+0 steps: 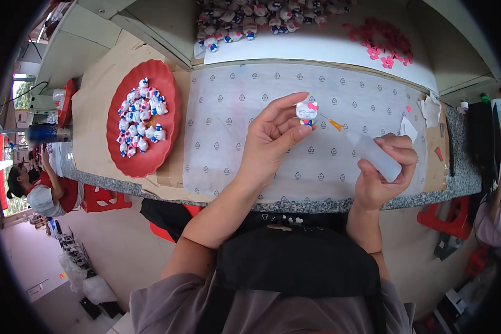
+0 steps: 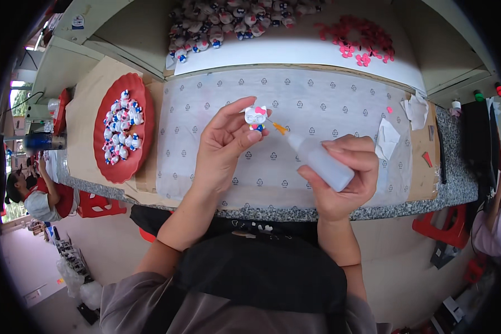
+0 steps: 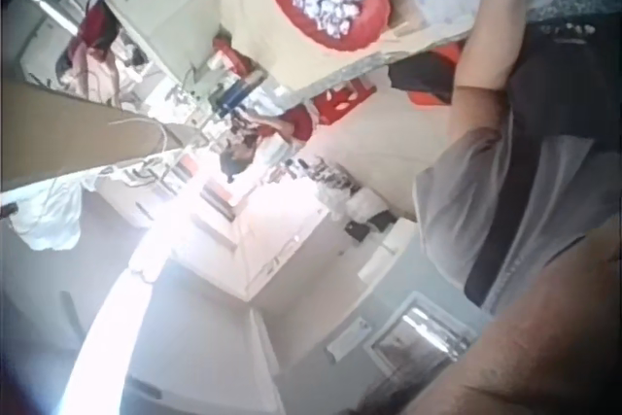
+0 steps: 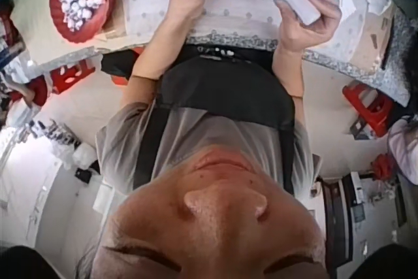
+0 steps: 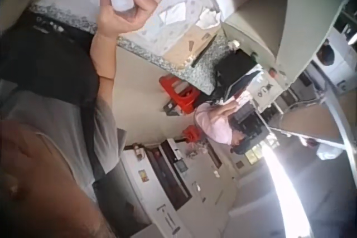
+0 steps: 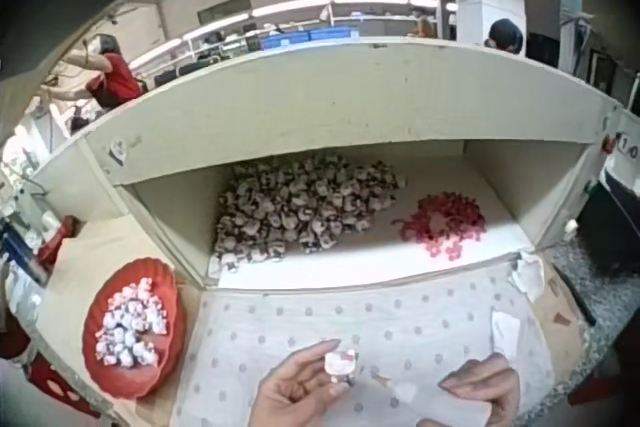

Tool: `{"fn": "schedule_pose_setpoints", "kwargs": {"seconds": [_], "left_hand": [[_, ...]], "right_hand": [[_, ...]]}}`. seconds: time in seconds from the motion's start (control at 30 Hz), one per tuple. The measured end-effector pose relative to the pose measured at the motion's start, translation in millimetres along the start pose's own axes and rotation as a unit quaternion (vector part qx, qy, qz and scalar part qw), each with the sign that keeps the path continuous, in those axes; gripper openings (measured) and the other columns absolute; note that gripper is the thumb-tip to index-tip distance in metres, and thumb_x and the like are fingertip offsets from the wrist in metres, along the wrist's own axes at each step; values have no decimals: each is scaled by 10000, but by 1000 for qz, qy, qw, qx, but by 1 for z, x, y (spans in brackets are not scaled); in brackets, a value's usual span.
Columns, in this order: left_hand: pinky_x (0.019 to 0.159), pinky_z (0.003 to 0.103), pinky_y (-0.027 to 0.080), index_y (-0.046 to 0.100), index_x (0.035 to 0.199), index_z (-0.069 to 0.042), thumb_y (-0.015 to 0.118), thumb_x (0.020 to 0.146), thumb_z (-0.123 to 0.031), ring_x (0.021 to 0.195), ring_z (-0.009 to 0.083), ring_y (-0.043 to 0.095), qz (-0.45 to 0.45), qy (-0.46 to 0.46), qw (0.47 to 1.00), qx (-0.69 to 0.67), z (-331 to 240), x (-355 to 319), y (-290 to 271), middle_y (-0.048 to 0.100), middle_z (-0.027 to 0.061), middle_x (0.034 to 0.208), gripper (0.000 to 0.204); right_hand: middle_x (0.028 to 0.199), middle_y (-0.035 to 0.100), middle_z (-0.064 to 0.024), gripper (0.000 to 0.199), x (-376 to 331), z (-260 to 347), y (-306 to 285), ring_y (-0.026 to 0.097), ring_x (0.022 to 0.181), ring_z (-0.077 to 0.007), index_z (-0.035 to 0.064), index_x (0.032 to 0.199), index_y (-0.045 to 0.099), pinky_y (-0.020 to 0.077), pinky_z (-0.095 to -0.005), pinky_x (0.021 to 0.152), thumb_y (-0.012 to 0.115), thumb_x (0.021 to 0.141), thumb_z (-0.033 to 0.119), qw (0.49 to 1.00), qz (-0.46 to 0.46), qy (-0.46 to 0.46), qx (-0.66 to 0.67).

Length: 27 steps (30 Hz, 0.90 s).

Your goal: Glue small decorative pink bows onto small cat figurines.

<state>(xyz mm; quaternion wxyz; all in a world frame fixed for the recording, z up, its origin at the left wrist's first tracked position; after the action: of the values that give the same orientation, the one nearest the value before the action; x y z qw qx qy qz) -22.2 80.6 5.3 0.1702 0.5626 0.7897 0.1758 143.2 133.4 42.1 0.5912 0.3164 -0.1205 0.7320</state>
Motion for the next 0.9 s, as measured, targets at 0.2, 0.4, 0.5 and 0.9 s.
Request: {"fn": "schedule_pose_setpoints", "kwargs": {"seconds": [0.2, 0.4, 0.5, 0.9], "left_hand": [[782, 234, 425, 425, 1135, -11, 555, 726, 53, 824, 92, 518, 5, 7, 1000, 18, -1, -4, 1, 534, 50, 915, 433], [714, 167, 421, 449, 1121, -29, 548, 733, 67, 787, 49, 498, 15, 19, 1000, 9, 1, -3, 1, 526, 20, 922, 411], [716, 168, 421, 451, 1118, -28, 548, 734, 67, 790, 50, 498, 10, 9, 1000, 19, 1, -3, 2, 527, 22, 923, 408], [751, 200, 436, 444, 1120, -19, 544, 736, 61, 826, 81, 521, -5, -5, 1000, -5, 1, -3, 1, 538, 47, 941, 405]], "right_hand": [[845, 478, -91, 448, -5, 12, 12, 520, 662, -160, 41, 851, 486, 435, -241, 578, 776, 510, 32, 994, 81, -56, -44], [836, 480, -94, 443, -4, 12, 16, 519, 657, -156, 38, 849, 493, 438, -235, 577, 771, 505, 10, 995, 84, -53, -30], [831, 482, -94, 445, -4, 12, 16, 517, 651, -154, 38, 848, 496, 438, -234, 574, 773, 501, 12, 994, 87, -53, -34], [835, 476, -88, 426, -4, 11, 14, 499, 652, -154, 43, 845, 496, 431, -239, 582, 764, 516, 7, 993, 88, -60, -40]]}}
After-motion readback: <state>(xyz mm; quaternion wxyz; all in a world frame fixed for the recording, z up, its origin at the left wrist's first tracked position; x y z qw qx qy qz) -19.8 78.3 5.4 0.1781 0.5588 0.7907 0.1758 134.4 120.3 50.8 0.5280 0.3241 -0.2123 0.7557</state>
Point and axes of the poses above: each hand's wrist, its own x-axis towards the middle knuckle, its own y-axis out of the palm, z = x × y, the point moved 6 cm from there along x, towards the middle knuckle
